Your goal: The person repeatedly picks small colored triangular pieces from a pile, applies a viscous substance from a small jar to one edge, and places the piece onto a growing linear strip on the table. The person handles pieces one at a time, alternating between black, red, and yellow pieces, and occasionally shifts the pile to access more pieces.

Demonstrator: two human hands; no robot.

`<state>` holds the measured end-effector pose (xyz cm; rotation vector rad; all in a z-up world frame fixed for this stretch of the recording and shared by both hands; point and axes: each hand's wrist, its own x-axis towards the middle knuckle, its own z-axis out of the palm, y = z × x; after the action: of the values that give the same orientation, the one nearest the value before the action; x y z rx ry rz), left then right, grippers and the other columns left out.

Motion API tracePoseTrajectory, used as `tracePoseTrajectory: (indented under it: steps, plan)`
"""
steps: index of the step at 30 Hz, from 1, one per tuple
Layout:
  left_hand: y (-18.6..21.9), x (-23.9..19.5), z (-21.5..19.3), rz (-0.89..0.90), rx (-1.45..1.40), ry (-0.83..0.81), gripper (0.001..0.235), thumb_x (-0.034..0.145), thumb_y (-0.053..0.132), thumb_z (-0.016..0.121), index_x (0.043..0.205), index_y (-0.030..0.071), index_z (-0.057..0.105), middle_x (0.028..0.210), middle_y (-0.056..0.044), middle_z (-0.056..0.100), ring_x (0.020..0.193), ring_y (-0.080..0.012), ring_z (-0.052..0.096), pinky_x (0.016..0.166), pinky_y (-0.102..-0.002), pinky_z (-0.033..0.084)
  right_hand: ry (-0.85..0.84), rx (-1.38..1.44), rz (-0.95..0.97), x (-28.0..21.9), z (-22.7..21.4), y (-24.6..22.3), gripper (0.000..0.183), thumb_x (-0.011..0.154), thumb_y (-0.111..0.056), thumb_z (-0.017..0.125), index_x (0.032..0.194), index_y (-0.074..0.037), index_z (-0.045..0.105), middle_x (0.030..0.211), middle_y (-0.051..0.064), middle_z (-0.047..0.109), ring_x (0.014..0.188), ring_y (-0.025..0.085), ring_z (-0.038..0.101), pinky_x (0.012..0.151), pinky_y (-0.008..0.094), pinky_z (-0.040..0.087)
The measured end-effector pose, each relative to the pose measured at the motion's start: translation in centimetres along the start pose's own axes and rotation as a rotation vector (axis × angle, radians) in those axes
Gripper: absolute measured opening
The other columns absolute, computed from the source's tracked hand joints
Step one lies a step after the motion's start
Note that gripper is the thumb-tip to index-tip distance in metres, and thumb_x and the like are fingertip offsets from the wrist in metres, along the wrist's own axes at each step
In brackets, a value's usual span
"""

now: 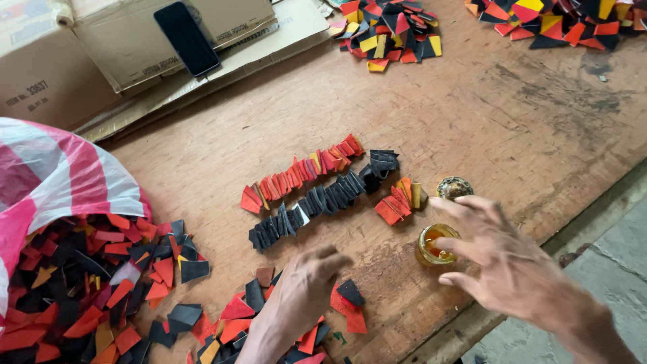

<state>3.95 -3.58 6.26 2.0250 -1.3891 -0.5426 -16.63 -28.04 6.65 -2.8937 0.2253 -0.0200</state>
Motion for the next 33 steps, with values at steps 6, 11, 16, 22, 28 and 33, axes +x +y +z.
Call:
tracePoseTrajectory:
  steps: [6,11,16,22,28,33]
  plan:
    - [-0.3,-2.4,-0.1,-0.116,-0.032,-0.172,0.038,0.078,0.001,0.075,0.115,0.007,0.070,0.109,-0.011,0.068,0.100,-0.0333,0.066,0.082,-0.043,0.052,0.167,-0.018,-0.040,-3.3,0.6,0.1,0.050,0.072,-0.051,0.076,0.108,-0.017,0.074,0.159,0.008,0.037,0.143,0.030,0.033,0.117,0.045,0.034]
    - [-0.1,-2.7,0.6,-0.251,0.036,-0.117,0.041,0.072,0.008,0.084,0.107,0.006,0.063,0.113,-0.013,0.061,0.104,-0.0332,0.061,0.084,-0.044,0.048,0.212,-0.006,-0.019,-4.2,0.9,0.1,0.049,0.070,-0.047,0.078,0.109,-0.018,0.074,0.155,0.007,0.042,0.142,0.029,0.037,0.117,0.044,0.036]
    - [-0.3,-2.8,0.4,-0.533,-0.013,-0.249,0.032,0.081,0.010,0.080,0.100,0.007,0.055,0.098,-0.010,0.066,0.103,-0.0292,0.064,0.087,-0.042,0.049,0.311,-0.030,-0.011,-5.0,-0.6,0.0,0.042,0.067,-0.040,0.080,0.103,-0.020,0.073,0.151,0.009,0.048,0.129,0.025,0.049,0.116,0.045,0.040]
    - [-1.1,-3.7,-0.2,-0.140,0.123,0.089,0.022,0.073,-0.005,0.070,0.087,0.007,0.059,0.098,-0.009,0.062,0.104,-0.0290,0.060,0.087,-0.040,0.051,0.476,0.122,0.183,-6.8,-3.2,-0.5,0.042,0.073,-0.034,0.082,0.111,-0.017,0.075,0.146,0.012,0.053,0.106,0.015,0.064,0.090,0.029,0.057]
    - [-0.8,-4.7,-1.5,-0.092,0.034,-0.109,0.046,0.061,-0.009,0.069,0.105,0.001,0.059,0.116,-0.014,0.058,0.117,-0.0380,0.053,0.094,-0.046,0.044,0.522,0.202,0.156,-6.4,-3.2,-1.6,0.040,0.073,-0.026,0.082,0.111,-0.016,0.074,0.140,0.011,0.053,0.101,0.014,0.066,0.089,0.030,0.058]
    - [-0.3,-3.6,-0.8,-0.240,0.101,-0.018,0.039,0.072,0.003,0.079,0.106,0.004,0.060,0.118,-0.012,0.057,0.113,-0.0336,0.054,0.095,-0.044,0.044,0.460,0.185,0.212,-6.3,-2.5,-2.1,0.038,0.072,-0.027,0.081,0.109,-0.018,0.076,0.138,0.009,0.054,0.097,0.012,0.066,0.083,0.028,0.058]
